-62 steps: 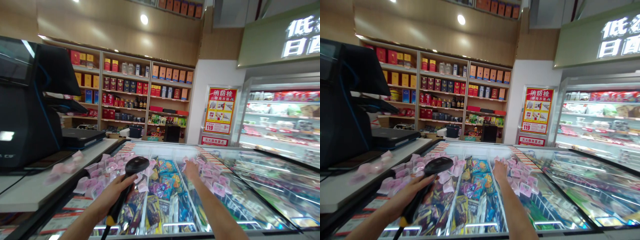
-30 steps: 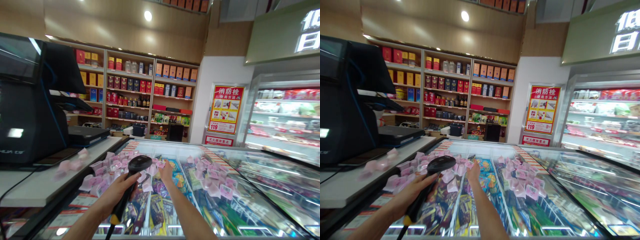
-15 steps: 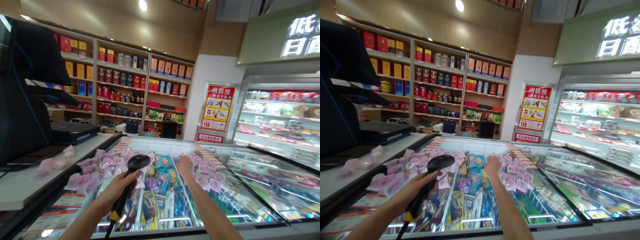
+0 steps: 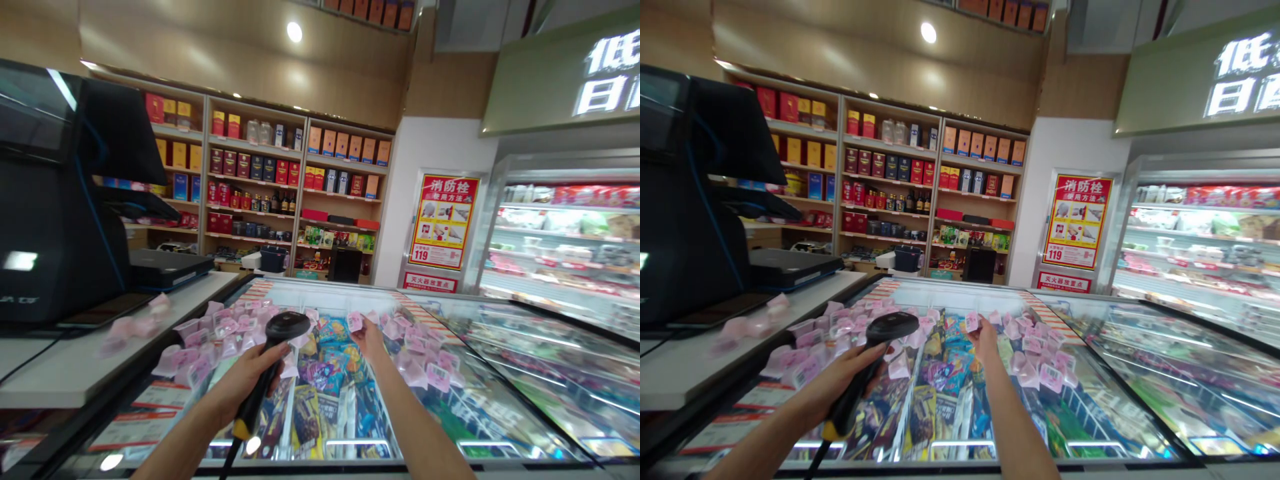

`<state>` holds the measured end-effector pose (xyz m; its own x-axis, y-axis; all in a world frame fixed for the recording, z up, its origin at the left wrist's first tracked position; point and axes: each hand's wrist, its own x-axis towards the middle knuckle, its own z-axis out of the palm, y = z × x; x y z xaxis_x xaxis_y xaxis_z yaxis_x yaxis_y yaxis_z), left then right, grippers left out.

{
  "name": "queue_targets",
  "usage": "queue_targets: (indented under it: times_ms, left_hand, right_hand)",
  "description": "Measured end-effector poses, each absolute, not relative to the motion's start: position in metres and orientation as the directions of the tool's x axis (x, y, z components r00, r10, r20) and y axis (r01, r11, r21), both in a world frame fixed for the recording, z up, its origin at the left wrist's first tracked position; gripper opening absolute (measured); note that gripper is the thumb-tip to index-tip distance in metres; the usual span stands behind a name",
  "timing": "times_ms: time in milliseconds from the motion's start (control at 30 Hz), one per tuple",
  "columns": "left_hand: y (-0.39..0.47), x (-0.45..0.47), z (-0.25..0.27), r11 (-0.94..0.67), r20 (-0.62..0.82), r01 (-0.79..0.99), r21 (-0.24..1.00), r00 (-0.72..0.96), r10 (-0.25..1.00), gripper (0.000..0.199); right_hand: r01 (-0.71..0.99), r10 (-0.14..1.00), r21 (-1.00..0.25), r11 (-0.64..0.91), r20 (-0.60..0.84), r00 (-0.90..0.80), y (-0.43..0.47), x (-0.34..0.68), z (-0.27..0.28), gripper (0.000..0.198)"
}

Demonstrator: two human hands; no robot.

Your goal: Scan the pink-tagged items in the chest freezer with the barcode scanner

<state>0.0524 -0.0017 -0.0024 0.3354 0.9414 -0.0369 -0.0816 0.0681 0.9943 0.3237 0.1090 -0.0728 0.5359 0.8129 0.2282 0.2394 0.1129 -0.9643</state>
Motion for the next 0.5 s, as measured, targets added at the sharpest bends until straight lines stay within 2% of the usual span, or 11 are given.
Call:
queue_targets:
  times_ms: [67,133,367,500]
  left_hand:
    - [-0.007,0.052,0.001,0.071,-0.041,-0.076,0.995,0.342,0.939,0.032]
    - [-0.011,0.051,0.003,0.057,-0.026,-0.074,0.996,0.36,0.933,0.032]
    - [-0.012,0.044,0.0,0.089,-0.047,-0.081,0.993,0.422,0.905,0.029]
    - [-0.009,0.042,-0.003,0.061,-0.021,-0.079,0.995,0.43,0.902,0.029]
  right_hand:
    - [-0.103,0.848,-0.975,0.197,0.117,0.516,0.114,0.313,-0.075,0.026]
    - [-0.292,0.873,-0.932,0.215,0.049,0.486,0.116,0.307,-0.076,0.019]
    - [-0.38,0.899,-0.902,0.206,0.021,0.438,0.12,0.298,-0.074,0.012]
    - [-0.41,0.902,-0.89,0.197,0.001,0.432,0.123,0.295,-0.072,0.014]
